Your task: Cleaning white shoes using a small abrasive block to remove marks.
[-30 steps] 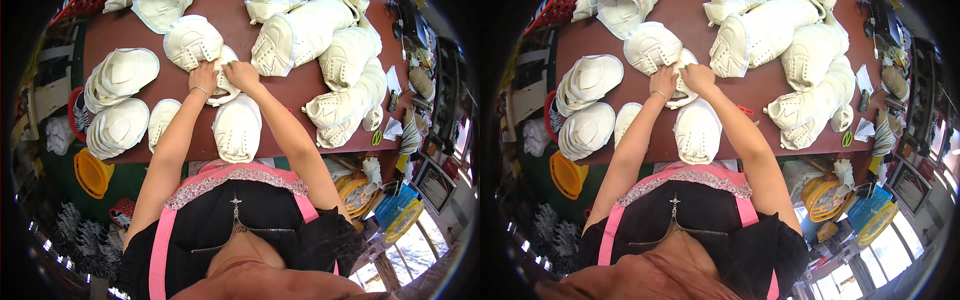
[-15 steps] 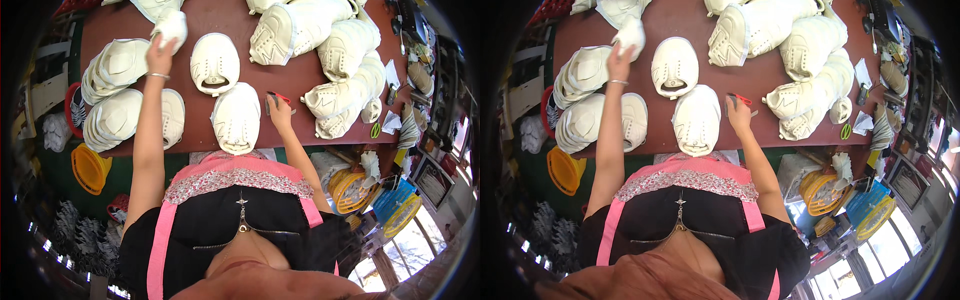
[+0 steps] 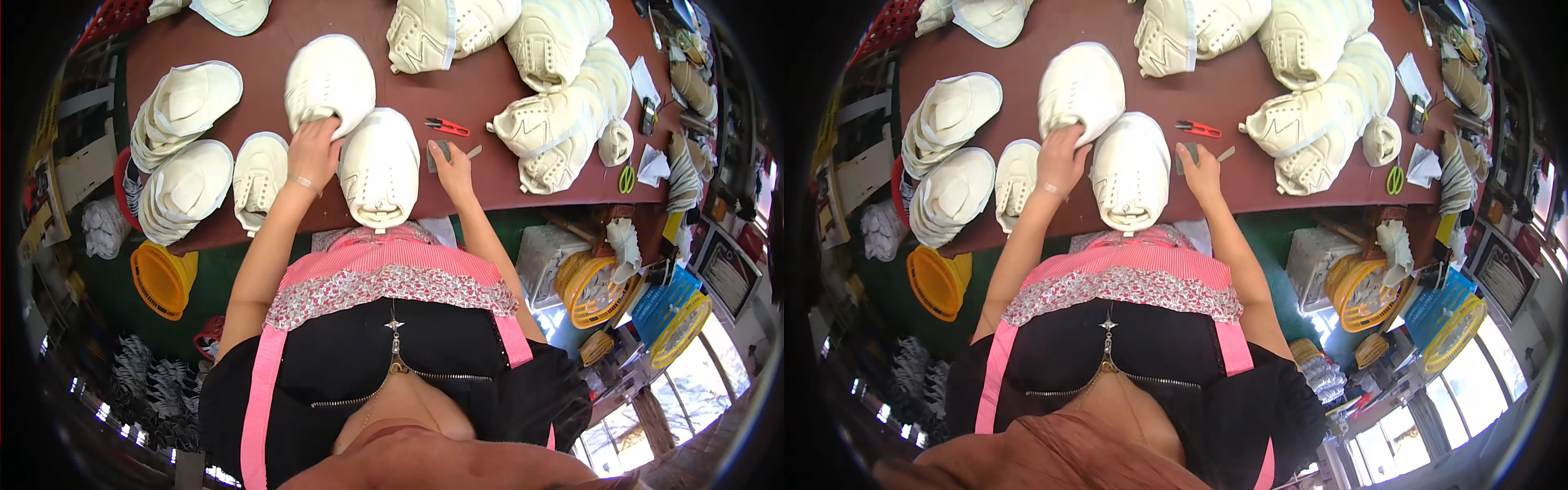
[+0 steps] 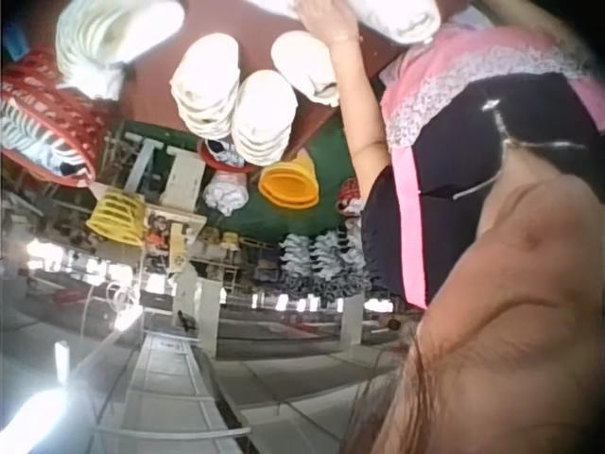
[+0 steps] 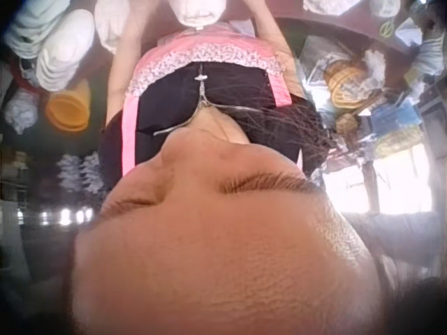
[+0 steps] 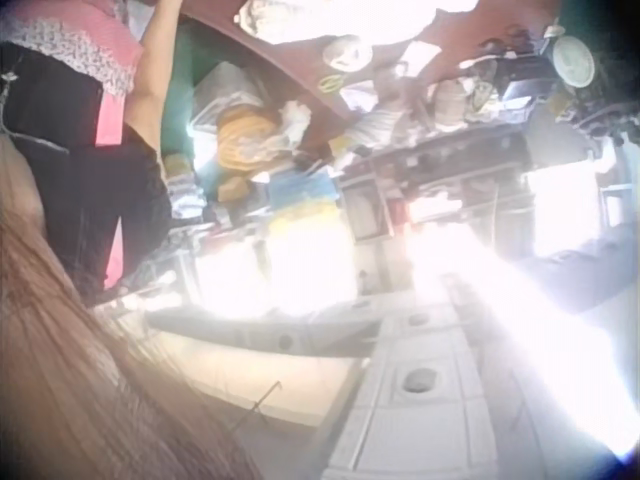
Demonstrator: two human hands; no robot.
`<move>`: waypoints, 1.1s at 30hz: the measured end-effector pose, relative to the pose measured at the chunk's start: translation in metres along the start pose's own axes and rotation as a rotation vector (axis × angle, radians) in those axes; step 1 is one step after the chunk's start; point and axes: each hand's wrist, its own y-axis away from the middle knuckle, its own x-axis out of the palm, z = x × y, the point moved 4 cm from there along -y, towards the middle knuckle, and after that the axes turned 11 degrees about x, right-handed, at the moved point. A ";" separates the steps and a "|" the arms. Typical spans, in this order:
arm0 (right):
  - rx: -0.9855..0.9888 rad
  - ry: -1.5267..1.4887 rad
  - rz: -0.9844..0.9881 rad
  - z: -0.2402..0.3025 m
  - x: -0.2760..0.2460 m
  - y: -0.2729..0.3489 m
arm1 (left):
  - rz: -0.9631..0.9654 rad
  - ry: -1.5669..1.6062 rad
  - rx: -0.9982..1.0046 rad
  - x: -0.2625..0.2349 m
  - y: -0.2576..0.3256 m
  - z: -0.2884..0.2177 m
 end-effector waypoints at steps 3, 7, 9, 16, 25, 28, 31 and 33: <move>0.010 0.031 -0.053 0.002 -0.008 0.007 | 0.278 0.107 -0.279 0.022 -0.004 0.033; -0.009 -0.039 -0.075 -0.013 -0.014 0.016 | -0.145 0.906 -0.409 -0.020 -0.041 0.045; 0.001 -0.074 -0.098 -0.021 -0.016 0.020 | -0.139 1.118 -0.600 -0.048 -0.049 0.043; 0.008 -0.126 -0.087 -0.029 -0.015 0.031 | -0.255 1.590 -0.730 -0.063 -0.032 0.036; 0.023 -0.138 -0.131 -0.048 -0.009 0.044 | 0.168 0.105 -0.073 -0.070 -0.033 0.048; 0.010 -0.110 -0.152 -0.054 -0.001 0.049 | 0.480 -0.086 -0.039 -0.019 0.004 0.112; 0.136 -0.194 -0.083 -0.059 0.003 0.052 | 0.179 -0.216 0.066 -0.023 0.017 0.098; 0.152 -0.328 -0.021 -0.057 0.004 0.053 | -0.130 -0.328 0.053 -0.038 0.021 0.059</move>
